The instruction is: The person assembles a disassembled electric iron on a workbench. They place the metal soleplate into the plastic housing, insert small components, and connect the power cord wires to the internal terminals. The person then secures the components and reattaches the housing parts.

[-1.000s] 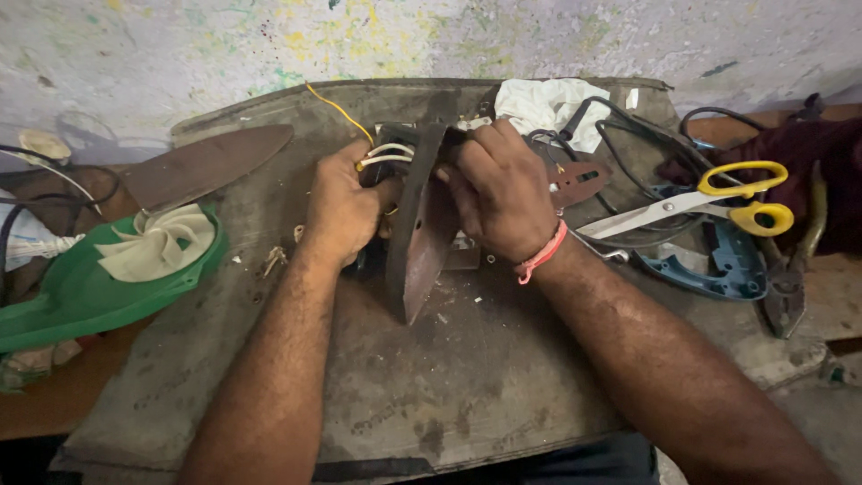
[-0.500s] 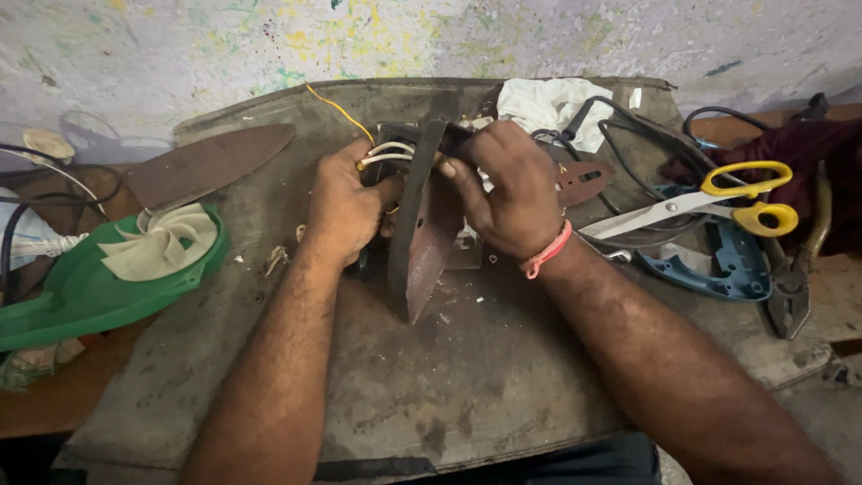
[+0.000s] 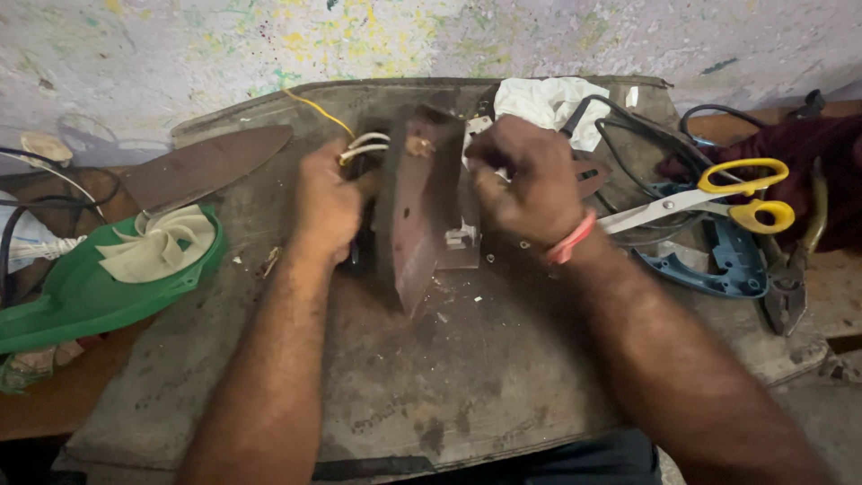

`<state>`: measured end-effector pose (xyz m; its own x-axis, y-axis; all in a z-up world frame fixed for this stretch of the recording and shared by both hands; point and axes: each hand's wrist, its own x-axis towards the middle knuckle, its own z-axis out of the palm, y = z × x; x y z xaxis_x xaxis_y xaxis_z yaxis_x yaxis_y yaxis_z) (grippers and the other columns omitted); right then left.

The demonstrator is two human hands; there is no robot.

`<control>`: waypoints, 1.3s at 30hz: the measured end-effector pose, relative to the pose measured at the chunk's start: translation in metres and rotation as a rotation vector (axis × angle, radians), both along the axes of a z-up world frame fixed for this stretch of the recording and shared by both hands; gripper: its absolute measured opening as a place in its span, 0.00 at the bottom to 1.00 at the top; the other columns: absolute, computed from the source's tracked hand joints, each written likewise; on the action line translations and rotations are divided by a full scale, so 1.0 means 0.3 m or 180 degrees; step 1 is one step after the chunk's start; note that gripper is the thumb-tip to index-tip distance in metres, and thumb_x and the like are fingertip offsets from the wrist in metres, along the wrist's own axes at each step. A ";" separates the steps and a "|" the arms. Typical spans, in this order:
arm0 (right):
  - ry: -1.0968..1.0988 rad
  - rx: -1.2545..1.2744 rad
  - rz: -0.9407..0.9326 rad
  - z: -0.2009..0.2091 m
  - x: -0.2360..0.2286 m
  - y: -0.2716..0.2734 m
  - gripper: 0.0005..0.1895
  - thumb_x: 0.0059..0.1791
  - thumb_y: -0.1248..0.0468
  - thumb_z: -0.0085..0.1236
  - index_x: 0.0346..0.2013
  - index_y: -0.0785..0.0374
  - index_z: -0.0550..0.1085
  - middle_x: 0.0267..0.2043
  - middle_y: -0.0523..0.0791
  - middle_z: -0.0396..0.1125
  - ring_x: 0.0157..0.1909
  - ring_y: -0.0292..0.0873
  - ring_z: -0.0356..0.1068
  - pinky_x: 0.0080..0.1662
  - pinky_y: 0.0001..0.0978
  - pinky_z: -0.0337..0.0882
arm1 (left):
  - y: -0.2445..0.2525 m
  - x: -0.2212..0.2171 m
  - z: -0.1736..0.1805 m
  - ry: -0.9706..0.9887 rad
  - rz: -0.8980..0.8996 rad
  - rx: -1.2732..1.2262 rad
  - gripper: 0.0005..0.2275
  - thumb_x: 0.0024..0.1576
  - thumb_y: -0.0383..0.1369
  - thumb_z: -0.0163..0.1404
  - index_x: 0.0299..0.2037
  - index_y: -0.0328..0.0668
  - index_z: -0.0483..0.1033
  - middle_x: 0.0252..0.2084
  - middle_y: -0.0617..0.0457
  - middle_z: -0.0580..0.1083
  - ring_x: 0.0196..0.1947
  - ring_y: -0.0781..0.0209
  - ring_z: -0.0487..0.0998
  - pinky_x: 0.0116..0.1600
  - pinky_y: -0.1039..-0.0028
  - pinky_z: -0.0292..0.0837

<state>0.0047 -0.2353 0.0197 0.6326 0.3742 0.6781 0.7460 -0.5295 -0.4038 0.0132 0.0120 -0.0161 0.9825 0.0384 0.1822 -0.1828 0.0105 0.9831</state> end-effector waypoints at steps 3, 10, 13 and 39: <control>0.1023 -0.0614 -0.0185 0.020 0.040 -0.092 0.05 0.44 0.66 0.61 0.33 0.63 0.80 0.29 0.49 0.75 0.30 0.45 0.75 0.38 0.38 0.74 | 0.031 0.026 -0.020 -0.0380 0.0080 -0.0430 0.12 0.54 0.15 0.52 0.46 0.30 0.77 0.39 0.52 0.80 0.36 0.65 0.80 0.39 0.74 0.78; 0.2000 -0.1749 0.0029 -0.007 0.049 -0.134 0.12 0.38 0.66 0.62 0.35 0.58 0.82 0.35 0.47 0.78 0.35 0.47 0.79 0.40 0.40 0.77 | 0.071 0.040 -0.012 -0.1192 0.0450 -0.0950 0.13 0.59 0.14 0.47 0.52 0.29 0.76 0.47 0.48 0.79 0.43 0.62 0.81 0.48 0.73 0.79; 0.2040 -0.2194 0.0027 -0.014 0.039 -0.106 0.12 0.36 0.64 0.66 0.34 0.61 0.81 0.34 0.48 0.77 0.37 0.51 0.77 0.42 0.42 0.75 | 0.085 0.025 0.007 -0.1347 0.0458 -0.1160 0.11 0.62 0.16 0.47 0.54 0.29 0.75 0.47 0.48 0.79 0.42 0.62 0.81 0.45 0.72 0.79; 0.1767 0.0110 0.0087 0.023 0.024 -0.080 0.15 0.48 0.63 0.64 0.47 0.65 0.77 0.36 0.51 0.75 0.35 0.48 0.74 0.40 0.40 0.74 | 0.040 0.125 0.120 -0.1780 -0.0763 -0.1277 0.23 0.70 0.43 0.41 0.67 0.32 0.70 0.53 0.45 0.75 0.46 0.59 0.79 0.48 0.69 0.81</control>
<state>0.0119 -0.2592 0.0266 0.8887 0.3789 0.2580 0.4296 -0.4924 -0.7570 0.0508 0.0240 0.0200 0.7363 0.0031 0.6766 -0.6042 0.4532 0.6554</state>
